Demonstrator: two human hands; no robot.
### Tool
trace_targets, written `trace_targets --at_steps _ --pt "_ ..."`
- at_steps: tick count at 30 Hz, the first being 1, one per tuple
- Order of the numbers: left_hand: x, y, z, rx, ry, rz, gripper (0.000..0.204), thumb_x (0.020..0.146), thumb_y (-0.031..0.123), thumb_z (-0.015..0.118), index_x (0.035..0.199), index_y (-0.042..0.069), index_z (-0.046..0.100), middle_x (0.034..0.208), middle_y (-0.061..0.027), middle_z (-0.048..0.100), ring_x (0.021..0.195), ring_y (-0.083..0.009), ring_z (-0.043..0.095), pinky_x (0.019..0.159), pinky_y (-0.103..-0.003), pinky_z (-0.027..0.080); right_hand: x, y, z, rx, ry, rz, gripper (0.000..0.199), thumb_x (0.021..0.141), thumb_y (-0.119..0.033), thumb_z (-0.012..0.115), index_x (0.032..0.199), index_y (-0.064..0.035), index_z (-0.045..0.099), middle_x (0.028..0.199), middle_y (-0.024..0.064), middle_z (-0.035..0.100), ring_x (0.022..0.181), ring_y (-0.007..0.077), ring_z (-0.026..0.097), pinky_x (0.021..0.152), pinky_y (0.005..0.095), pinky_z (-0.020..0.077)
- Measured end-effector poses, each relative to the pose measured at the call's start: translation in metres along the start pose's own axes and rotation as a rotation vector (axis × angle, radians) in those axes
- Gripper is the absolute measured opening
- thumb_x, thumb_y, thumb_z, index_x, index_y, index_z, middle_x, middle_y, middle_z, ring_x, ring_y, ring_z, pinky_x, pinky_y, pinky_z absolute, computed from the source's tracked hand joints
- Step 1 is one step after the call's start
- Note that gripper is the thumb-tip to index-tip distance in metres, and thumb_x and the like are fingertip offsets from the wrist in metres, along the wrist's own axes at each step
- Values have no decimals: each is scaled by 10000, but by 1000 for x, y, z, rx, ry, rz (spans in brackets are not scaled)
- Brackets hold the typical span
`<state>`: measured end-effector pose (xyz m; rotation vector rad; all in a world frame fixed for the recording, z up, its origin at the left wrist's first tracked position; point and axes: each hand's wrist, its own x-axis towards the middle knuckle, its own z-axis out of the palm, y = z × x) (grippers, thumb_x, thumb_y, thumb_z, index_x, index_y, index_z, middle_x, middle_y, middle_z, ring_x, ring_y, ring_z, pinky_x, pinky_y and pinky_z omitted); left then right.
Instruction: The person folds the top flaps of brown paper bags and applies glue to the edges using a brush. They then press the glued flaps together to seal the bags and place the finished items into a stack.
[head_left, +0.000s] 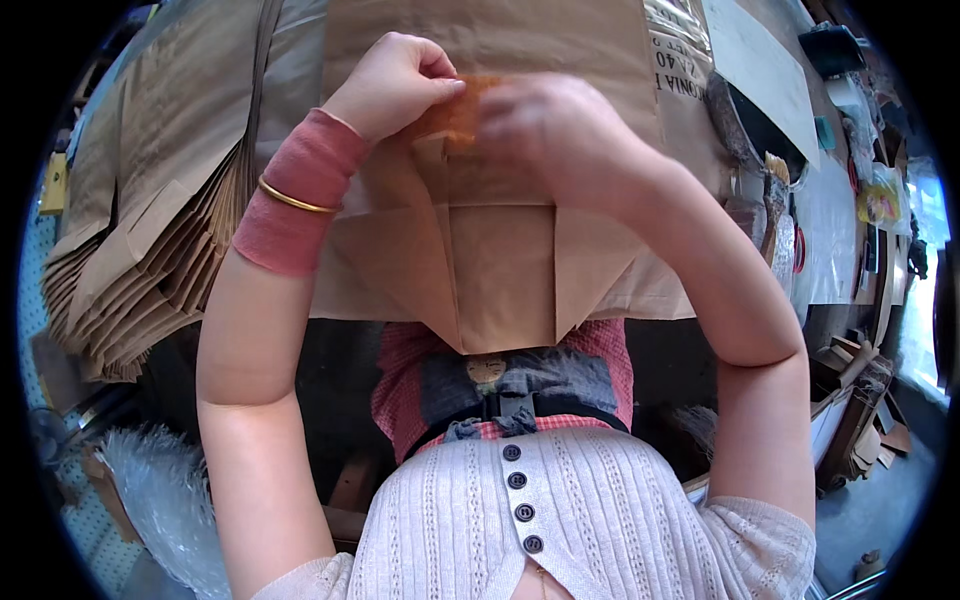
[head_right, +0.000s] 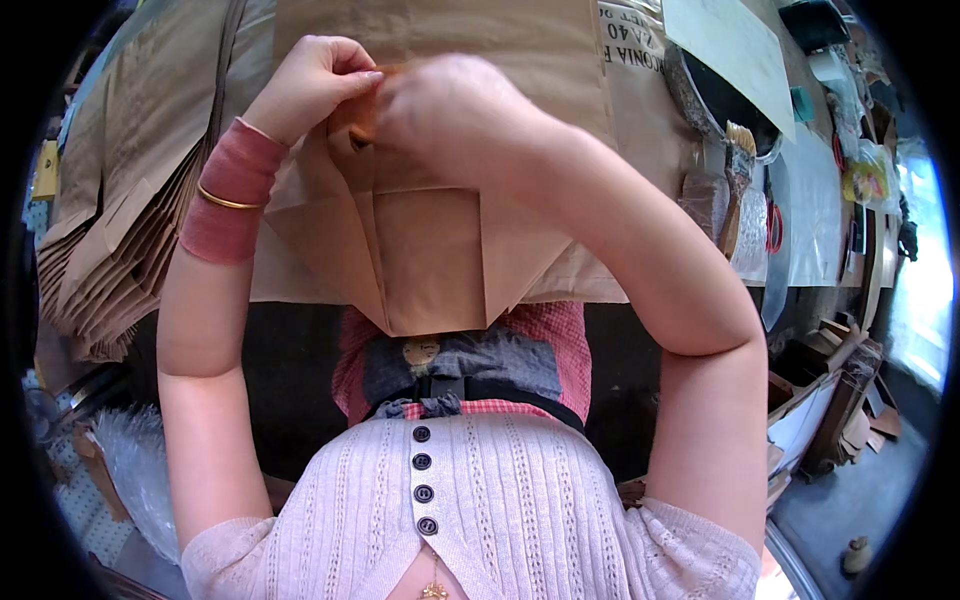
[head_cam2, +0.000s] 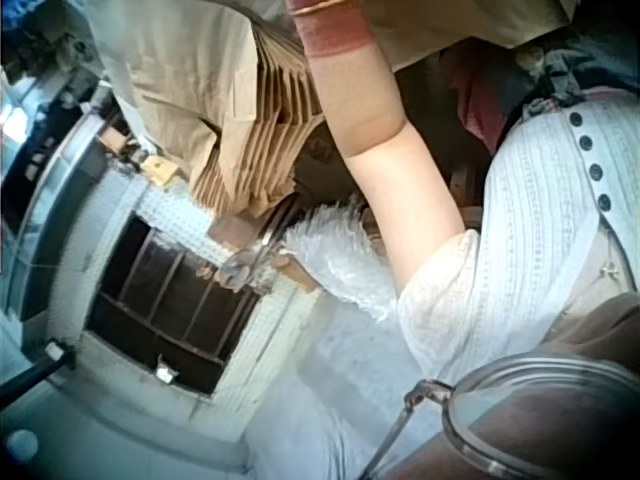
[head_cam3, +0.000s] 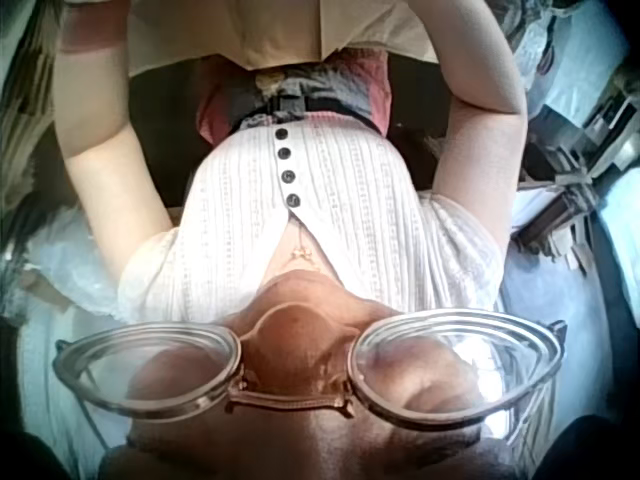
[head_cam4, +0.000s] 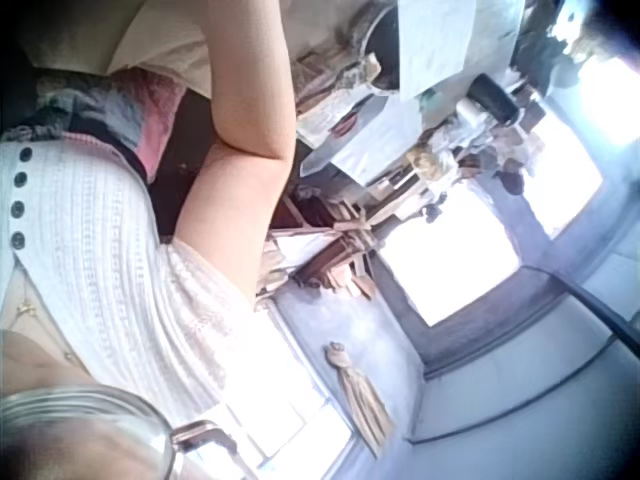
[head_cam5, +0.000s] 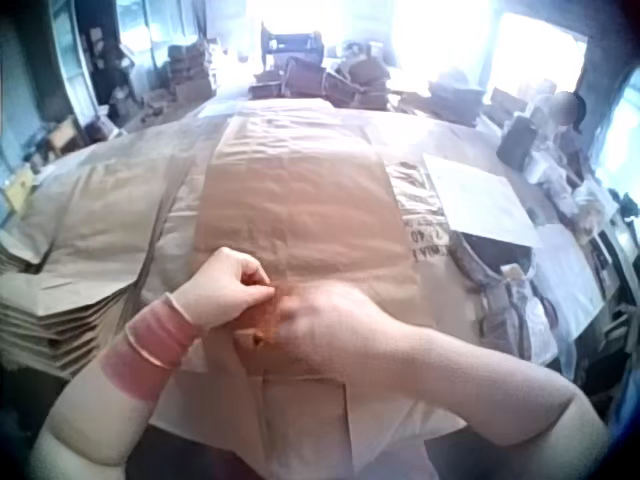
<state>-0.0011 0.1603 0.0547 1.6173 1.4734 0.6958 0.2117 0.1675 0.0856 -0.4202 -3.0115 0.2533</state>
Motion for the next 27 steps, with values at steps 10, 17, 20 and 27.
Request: trace_targets --at_steps 10,17,20,27 --pt "-41 49 46 1235 352 797 47 717 125 605 728 102 645 719 -39 594 798 -188 575 774 -316 477 -46 -55 -8 -277 -694 383 509 862 -338 606 1258 -24 549 1151 159 618 1027 250 613 780 330 512" --pt "-63 71 100 1227 -561 -3 111 761 165 638 792 110 730 880 -94 696 853 -237 678 709 -344 550 -11 -23 -12 -265 -942 303 540 787 -146 633 1295 -83 461 932 82 691 899 266 679 706 380 533" --pt "-77 62 84 1292 -471 -216 328 724 222 699 1008 60 678 1067 -117 662 932 -233 670 761 -334 556 -38 -19 13 -285 -837 471 560 785 -159 639 1310 -99 453 974 85 685 902 284 677 758 383 536" --pt "-111 16 48 1086 -41 -165 563 696 66 613 1251 44 523 1179 -160 588 1112 -269 586 885 -321 504 -95 -5 13 -218 -264 582 705 649 -137 790 1286 -141 487 1201 134 610 1107 339 599 899 387 517"
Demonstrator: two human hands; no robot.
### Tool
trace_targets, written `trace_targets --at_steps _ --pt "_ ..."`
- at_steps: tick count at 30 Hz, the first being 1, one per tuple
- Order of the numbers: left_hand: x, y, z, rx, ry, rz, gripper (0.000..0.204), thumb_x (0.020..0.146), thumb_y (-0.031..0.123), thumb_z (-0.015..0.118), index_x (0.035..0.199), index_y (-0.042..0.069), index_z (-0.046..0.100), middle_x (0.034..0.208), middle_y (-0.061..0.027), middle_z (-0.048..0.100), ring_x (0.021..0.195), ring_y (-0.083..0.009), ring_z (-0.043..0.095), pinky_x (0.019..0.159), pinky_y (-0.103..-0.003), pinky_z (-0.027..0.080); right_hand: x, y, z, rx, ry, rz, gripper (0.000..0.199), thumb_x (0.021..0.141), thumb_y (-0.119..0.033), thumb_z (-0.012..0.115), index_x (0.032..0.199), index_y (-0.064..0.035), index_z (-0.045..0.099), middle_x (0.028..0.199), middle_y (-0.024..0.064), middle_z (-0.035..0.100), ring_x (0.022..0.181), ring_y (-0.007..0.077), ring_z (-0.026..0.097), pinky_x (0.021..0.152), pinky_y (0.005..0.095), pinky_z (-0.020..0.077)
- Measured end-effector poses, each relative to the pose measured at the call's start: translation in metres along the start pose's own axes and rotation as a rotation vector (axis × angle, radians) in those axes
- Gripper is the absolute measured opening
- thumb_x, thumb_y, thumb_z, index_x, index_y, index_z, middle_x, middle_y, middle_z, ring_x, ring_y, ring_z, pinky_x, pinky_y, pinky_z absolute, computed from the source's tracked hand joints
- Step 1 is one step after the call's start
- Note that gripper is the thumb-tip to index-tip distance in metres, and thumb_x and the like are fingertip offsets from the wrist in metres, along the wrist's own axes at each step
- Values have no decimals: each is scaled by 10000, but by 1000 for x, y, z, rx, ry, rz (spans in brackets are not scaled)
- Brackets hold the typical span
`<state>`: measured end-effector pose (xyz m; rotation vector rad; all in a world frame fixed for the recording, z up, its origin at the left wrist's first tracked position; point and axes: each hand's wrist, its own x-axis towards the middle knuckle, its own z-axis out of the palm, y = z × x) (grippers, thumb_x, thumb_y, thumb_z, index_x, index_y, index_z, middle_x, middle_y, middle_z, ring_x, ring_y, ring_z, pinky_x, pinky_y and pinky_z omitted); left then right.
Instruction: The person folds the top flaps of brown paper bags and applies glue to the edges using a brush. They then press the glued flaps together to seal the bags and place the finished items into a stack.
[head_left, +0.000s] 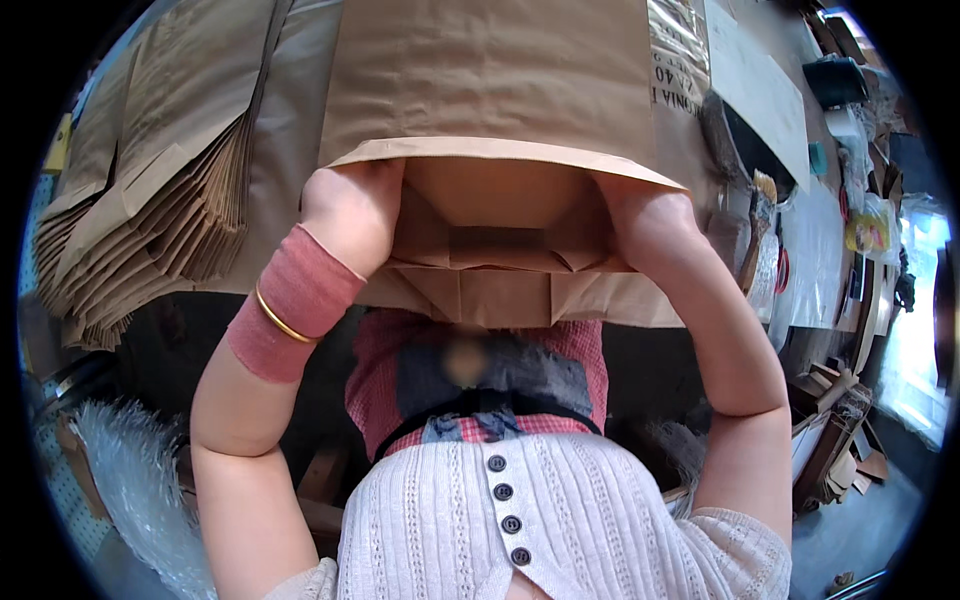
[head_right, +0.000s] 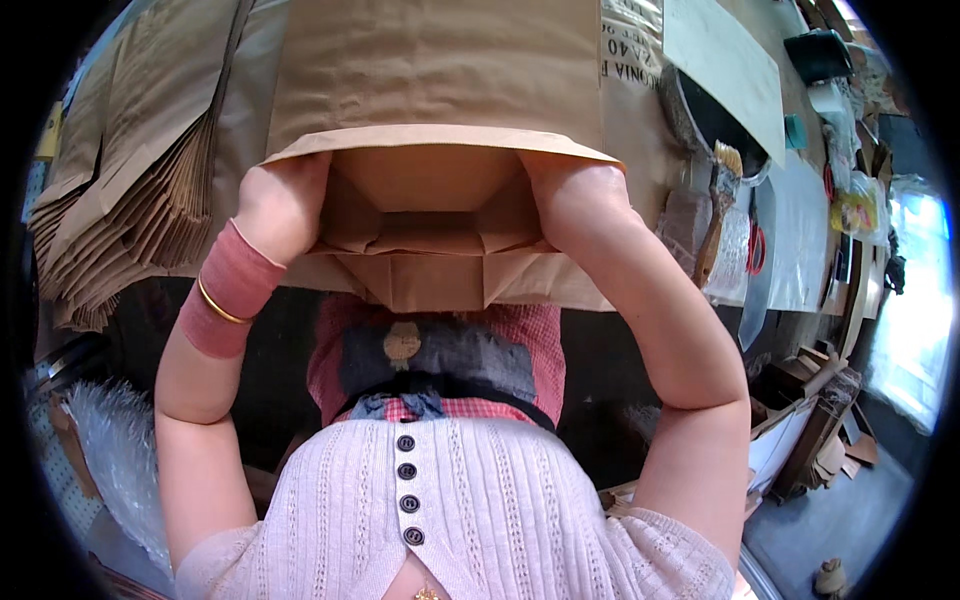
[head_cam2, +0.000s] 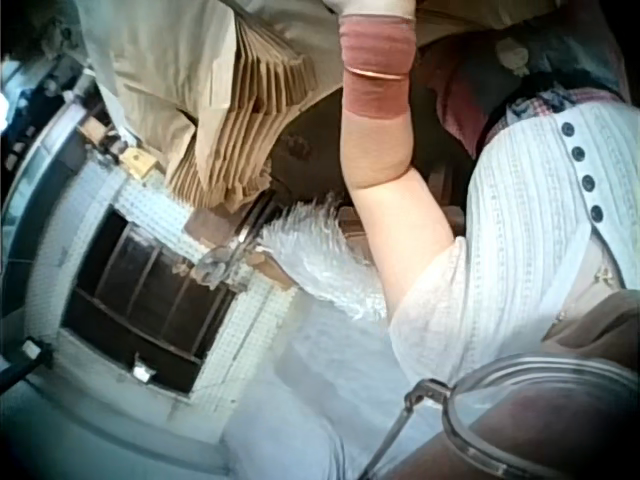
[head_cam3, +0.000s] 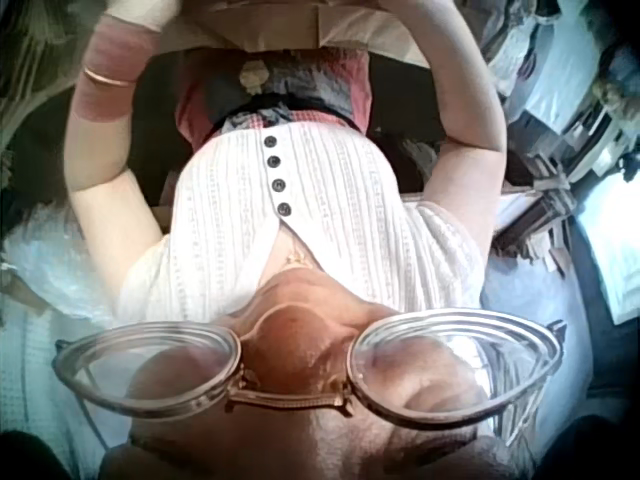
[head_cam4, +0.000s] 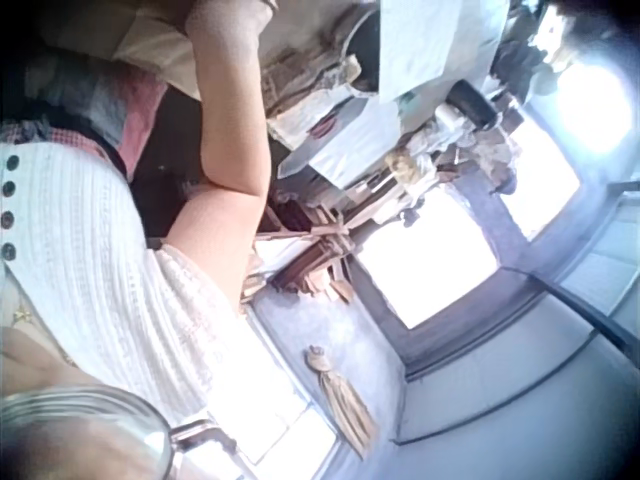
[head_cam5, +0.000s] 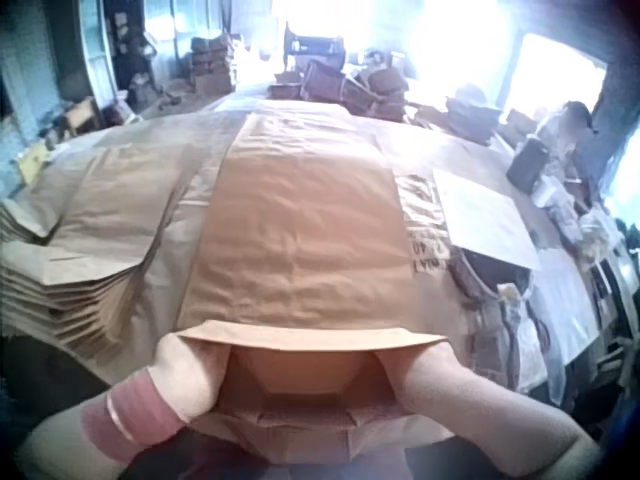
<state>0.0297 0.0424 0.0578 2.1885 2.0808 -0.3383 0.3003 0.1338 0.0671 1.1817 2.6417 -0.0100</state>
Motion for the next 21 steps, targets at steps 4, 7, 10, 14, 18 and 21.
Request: trace_targets --at_steps 4,7,10,14,18,21 --pt "6 -15 -11 -686 -104 159 560 616 7 623 1173 35 574 1158 -167 567 1125 -297 560 952 -335 453 0 12 -21 143 -222 -151 508 616 -134 752 1103 -98 612 1011 129 641 959 328 627 794 399 516" --pt "13 -21 0 -849 -74 282 519 599 8 627 1117 12 604 1176 -173 540 1162 -315 516 1002 -342 406 -10 8 -26 359 -278 -478 316 631 -131 742 922 -82 630 913 113 634 859 316 630 717 412 510" --pt "14 -30 -7 -796 -118 400 523 594 23 659 1115 6 613 1212 -179 514 1198 -322 481 1025 -336 384 -9 7 -17 436 -36 -394 163 676 -123 731 773 -40 629 776 158 623 757 316 631 687 416 500" --pt "13 -28 -18 -802 -131 359 451 617 49 703 1057 5 617 1152 -166 536 1160 -318 500 978 -345 413 24 4 -2 555 6 -117 150 761 -111 676 745 17 598 732 208 613 712 368 616 659 421 475" --pt "19 -3 11 -517 174 152 261 664 30 692 892 5 567 956 -139 546 986 -331 518 868 -408 421 24 -6 4 347 92 -10 122 798 -124 663 846 -13 647 767 202 621 715 360 617 652 417 480" --pt "21 -12 11 -701 124 177 280 695 107 714 925 14 585 991 -163 553 993 -359 534 867 -430 439 -23 9 -23 445 336 -168 135 792 -62 650 922 -26 660 765 157 609 695 329 614 631 401 488"
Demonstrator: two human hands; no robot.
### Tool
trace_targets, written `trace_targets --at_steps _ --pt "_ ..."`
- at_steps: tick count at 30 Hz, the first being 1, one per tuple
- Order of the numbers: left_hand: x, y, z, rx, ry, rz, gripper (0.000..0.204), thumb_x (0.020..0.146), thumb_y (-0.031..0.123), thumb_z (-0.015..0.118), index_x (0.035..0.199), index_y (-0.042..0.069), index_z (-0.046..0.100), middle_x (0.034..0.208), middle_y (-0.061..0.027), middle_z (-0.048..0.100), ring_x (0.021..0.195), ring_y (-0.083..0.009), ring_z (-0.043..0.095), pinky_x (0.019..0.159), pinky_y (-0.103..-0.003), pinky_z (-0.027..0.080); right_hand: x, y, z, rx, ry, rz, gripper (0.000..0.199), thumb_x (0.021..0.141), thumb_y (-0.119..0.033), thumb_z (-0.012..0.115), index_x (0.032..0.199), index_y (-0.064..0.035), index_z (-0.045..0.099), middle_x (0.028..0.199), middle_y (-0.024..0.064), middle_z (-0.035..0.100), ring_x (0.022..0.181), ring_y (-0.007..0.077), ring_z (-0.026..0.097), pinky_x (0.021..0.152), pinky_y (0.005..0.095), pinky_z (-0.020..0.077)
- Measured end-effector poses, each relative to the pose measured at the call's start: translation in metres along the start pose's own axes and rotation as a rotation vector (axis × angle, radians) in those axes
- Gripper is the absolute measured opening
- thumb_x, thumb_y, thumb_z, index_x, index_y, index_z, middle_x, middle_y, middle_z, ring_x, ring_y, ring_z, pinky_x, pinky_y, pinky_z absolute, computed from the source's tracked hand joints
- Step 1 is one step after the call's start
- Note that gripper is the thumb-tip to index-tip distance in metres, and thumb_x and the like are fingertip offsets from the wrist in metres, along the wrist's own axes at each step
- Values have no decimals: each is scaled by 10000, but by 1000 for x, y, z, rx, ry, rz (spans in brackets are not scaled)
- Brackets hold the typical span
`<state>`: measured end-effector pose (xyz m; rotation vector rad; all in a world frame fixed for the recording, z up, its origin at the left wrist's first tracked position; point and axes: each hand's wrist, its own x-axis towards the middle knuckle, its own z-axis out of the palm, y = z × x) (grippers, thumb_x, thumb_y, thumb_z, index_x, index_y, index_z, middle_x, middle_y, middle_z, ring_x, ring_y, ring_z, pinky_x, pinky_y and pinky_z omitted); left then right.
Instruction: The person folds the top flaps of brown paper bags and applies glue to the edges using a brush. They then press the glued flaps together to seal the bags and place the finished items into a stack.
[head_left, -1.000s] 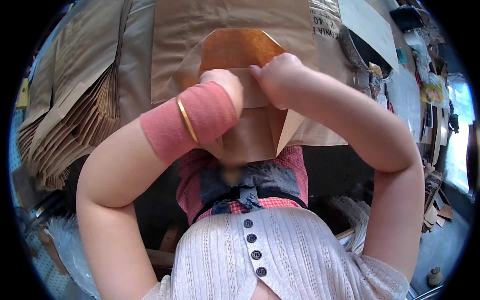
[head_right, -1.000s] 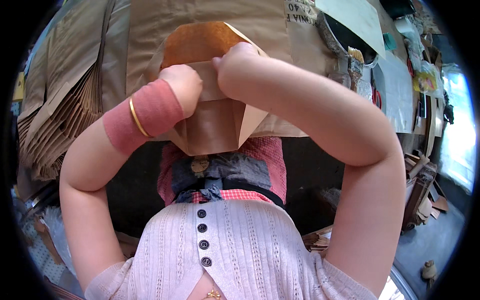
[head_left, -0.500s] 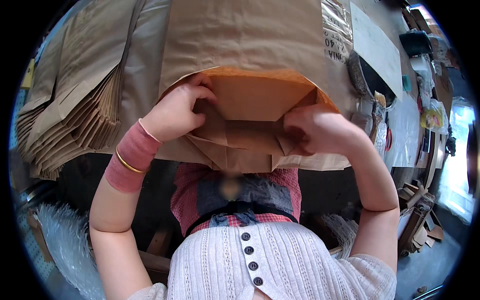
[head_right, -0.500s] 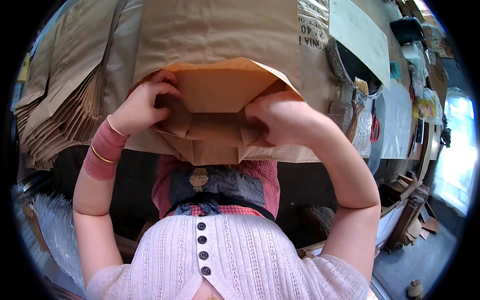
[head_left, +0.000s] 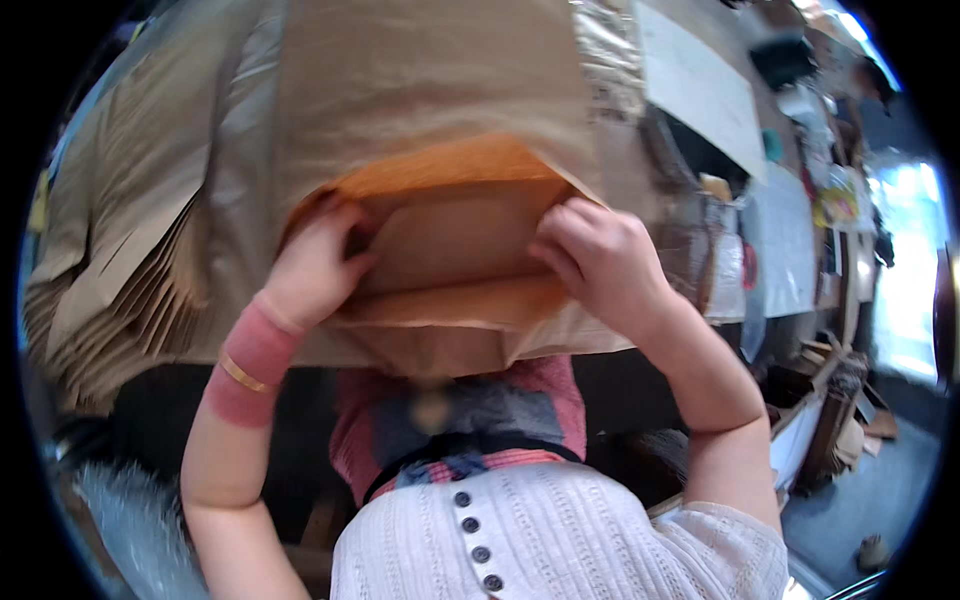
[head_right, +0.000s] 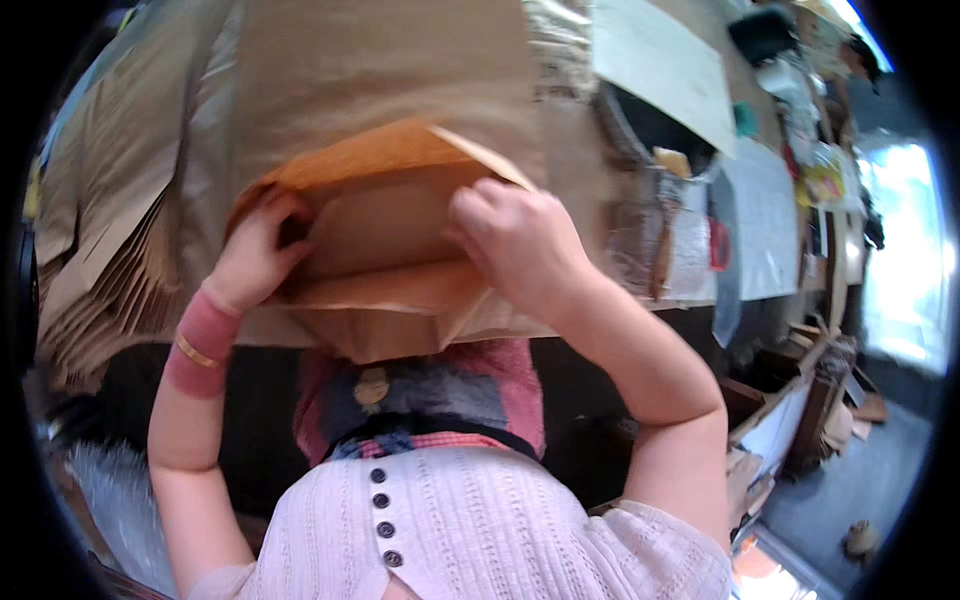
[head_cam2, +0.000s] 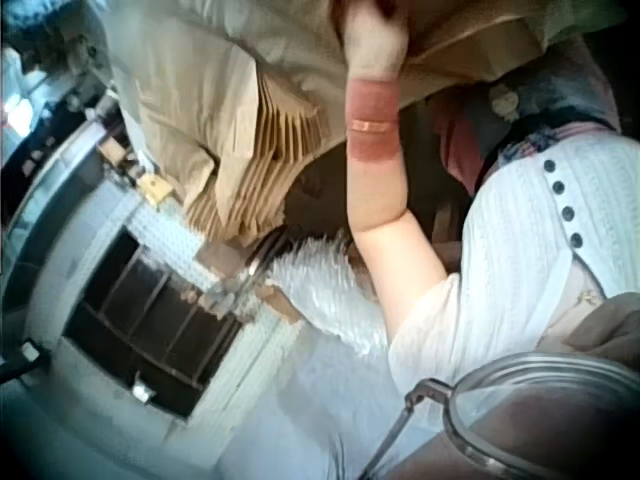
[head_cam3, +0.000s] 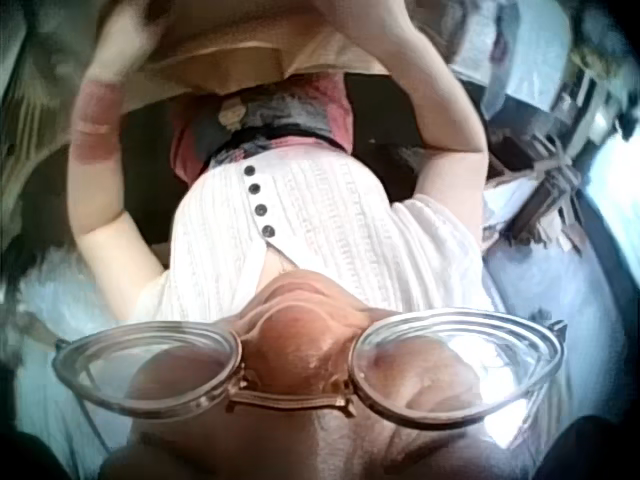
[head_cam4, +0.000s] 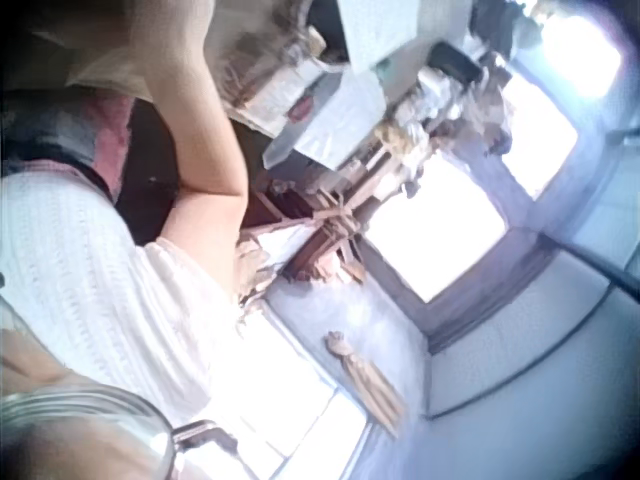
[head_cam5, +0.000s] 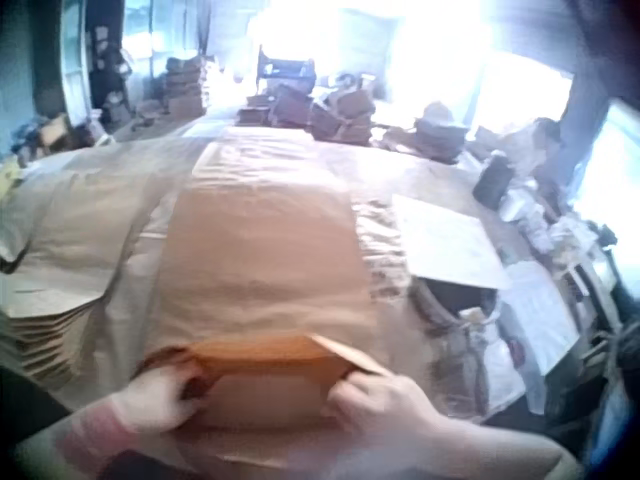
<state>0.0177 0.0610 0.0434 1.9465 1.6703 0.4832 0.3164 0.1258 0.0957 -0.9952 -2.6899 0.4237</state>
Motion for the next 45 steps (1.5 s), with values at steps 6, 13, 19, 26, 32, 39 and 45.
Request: trace_targets --at_steps 6,13,19,26,32,39,45 --pt "-12 33 -11 217 -57 143 561 586 200 815 1055 10 571 1127 -174 493 1084 -376 490 942 -420 420 -122 94 -65 -581 -69 308 447 688 32 624 1118 -85 652 816 103 570 730 308 605 642 372 517" --pt "-12 36 -4 290 -66 115 627 534 138 811 1086 20 540 1148 -185 462 1100 -396 467 950 -426 417 -108 141 -69 135 574 280 178 779 31 721 950 -16 708 851 97 702 741 172 654 684 271 509" --pt "-15 43 -3 397 -20 135 614 581 141 787 1114 22 505 1197 -202 463 1155 -417 450 983 -451 400 -65 223 -65 314 538 607 218 808 -182 742 805 33 703 704 32 681 644 81 603 600 240 485" --pt "-31 36 3 518 -9 97 570 672 226 762 1092 -38 481 1305 -260 449 1233 -446 425 1048 -470 362 -76 184 -99 546 556 652 193 887 -188 672 840 -4 711 842 36 689 705 79 569 606 246 437" --pt "-26 65 -8 559 34 91 702 639 252 797 1180 -55 472 1355 -270 403 1237 -447 425 1004 -479 397 -90 209 -131 342 -23 243 191 825 -97 719 986 5 714 849 59 670 783 149 580 672 284 467" --pt "-15 72 -12 361 -9 -54 1242 428 236 922 1447 11 248 1486 -267 250 1356 -438 305 1110 -458 317 -108 272 -135 1187 569 655 183 871 -168 665 937 1 690 641 14 578 573 67 478 506 216 326" --pt "-12 43 -10 112 29 98 1244 497 241 901 1485 28 176 1469 -307 253 1372 -439 273 1132 -432 280 -60 91 -75 1280 881 422 225 904 -202 599 970 0 672 655 7 582 505 57 372 568 190 393"
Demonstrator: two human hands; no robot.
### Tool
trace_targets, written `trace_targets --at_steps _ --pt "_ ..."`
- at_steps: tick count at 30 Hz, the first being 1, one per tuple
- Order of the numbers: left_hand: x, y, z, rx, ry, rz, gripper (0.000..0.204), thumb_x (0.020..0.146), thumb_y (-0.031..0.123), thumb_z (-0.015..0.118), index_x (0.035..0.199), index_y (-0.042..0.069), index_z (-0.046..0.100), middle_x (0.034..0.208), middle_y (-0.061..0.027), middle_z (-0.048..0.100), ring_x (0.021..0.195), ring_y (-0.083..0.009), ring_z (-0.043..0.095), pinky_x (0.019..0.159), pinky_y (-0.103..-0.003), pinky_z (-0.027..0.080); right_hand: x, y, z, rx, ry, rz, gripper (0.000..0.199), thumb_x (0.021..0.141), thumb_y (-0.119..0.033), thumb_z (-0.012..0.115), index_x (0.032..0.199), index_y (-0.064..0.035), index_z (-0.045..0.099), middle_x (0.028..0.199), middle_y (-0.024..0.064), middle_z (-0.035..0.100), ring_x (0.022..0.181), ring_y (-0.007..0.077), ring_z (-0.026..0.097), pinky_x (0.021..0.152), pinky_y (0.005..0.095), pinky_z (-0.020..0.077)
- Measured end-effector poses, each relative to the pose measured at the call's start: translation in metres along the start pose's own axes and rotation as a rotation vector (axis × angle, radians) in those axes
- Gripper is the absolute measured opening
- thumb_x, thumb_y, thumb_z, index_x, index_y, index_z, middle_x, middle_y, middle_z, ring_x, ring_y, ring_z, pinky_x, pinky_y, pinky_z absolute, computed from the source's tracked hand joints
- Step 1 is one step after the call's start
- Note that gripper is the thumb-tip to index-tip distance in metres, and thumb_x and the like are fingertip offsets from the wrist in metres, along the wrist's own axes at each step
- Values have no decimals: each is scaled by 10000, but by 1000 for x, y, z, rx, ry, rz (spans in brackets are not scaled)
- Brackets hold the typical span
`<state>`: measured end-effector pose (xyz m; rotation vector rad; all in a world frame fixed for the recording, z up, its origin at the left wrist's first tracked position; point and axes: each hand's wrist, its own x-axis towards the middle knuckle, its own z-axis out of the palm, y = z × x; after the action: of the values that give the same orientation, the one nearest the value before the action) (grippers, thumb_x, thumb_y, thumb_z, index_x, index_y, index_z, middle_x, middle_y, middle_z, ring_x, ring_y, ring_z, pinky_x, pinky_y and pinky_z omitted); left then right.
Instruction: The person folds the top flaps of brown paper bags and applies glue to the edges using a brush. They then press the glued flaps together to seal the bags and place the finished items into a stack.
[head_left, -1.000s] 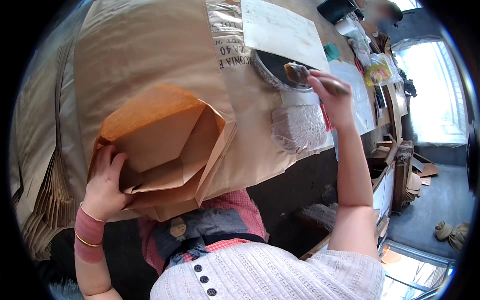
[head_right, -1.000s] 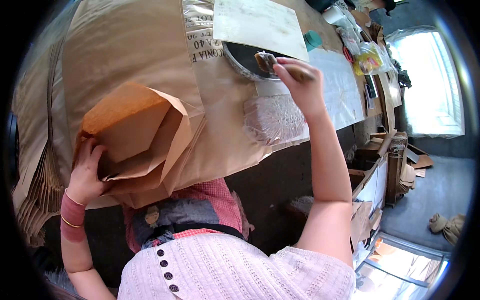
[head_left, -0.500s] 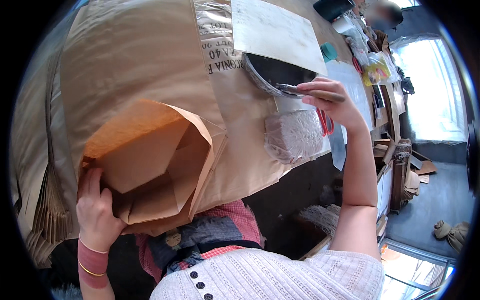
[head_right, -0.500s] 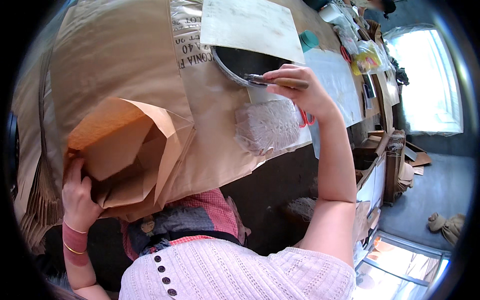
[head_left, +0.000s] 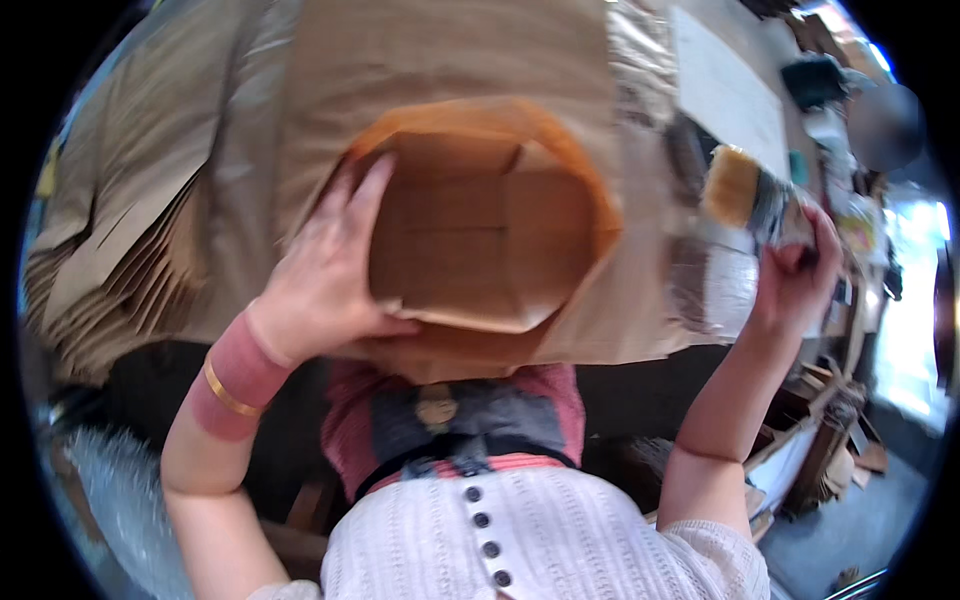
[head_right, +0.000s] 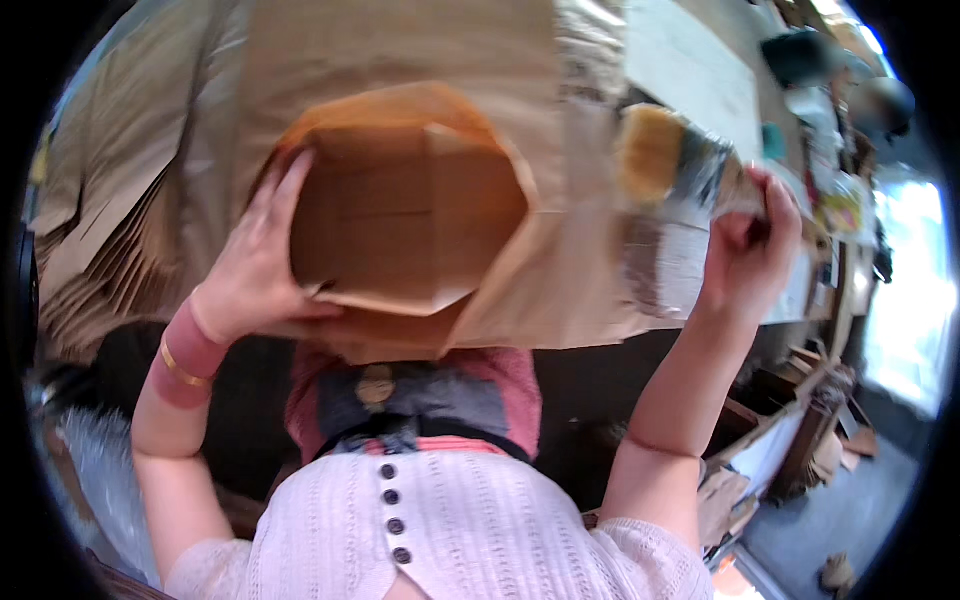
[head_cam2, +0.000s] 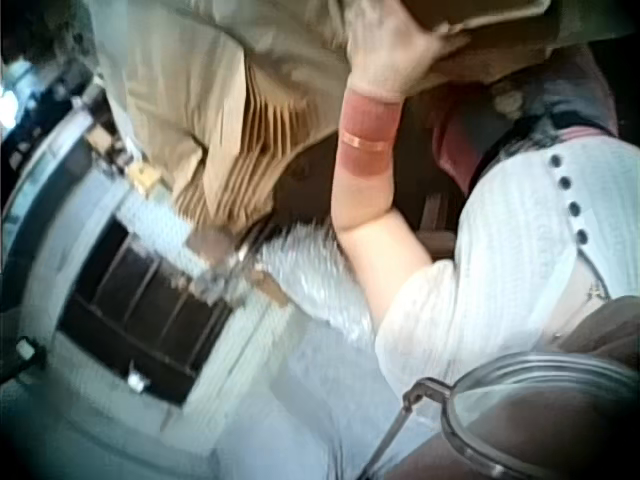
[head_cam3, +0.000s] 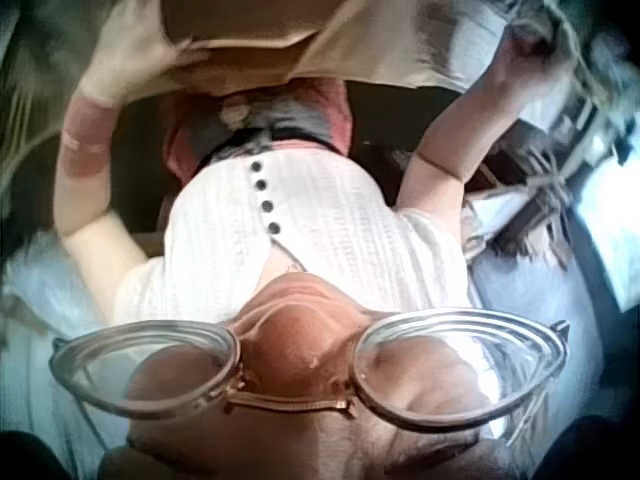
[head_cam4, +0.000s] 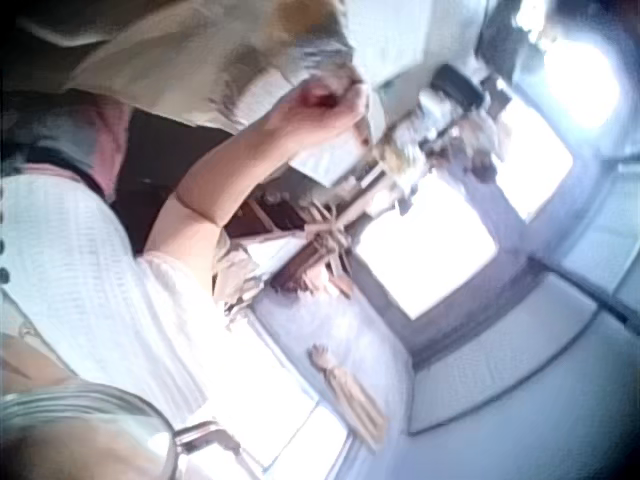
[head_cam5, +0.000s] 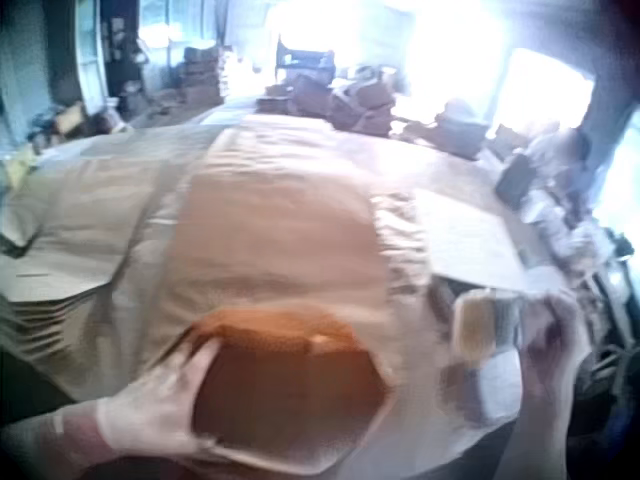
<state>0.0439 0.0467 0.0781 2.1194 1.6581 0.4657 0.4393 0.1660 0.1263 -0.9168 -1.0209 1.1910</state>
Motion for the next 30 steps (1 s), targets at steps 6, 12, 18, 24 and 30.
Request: trace_targets --at_steps 6,12,18,24,30 --pt "-11 -14 5 -206 59 72 1217 531 228 894 1488 40 166 1466 -255 292 1362 -406 309 1126 -414 299 -97 84 182 -347 -403 76 110 887 -92 644 855 8 675 735 21 660 667 70 596 600 220 474" --pt "-11 -12 15 -141 80 12 1124 543 220 880 1453 57 240 1465 -239 290 1321 -413 371 1081 -430 365 -98 136 202 -327 -442 153 144 843 -97 654 784 34 647 620 71 625 592 84 579 550 252 477" --pt "-11 -11 11 -109 68 17 1077 548 239 860 1425 51 263 1459 -231 303 1299 -415 397 1058 -422 387 -86 66 157 -524 -305 22 123 882 -77 629 799 4 670 704 14 657 617 54 591 549 214 476" --pt "-8 -9 16 -103 37 -19 1025 576 233 844 1404 19 277 1444 -226 337 1273 -409 431 1039 -412 407 -67 82 115 -964 -440 -71 50 786 -57 663 745 -30 660 682 129 657 554 246 634 550 314 491" --pt "-11 -11 2 -43 -139 -90 670 572 188 779 1145 -49 525 1340 -266 467 1256 -387 458 1053 -387 394 -70 35 104 -563 -328 -42 129 817 -35 618 696 5 638 660 46 631 583 107 584 520 242 444"
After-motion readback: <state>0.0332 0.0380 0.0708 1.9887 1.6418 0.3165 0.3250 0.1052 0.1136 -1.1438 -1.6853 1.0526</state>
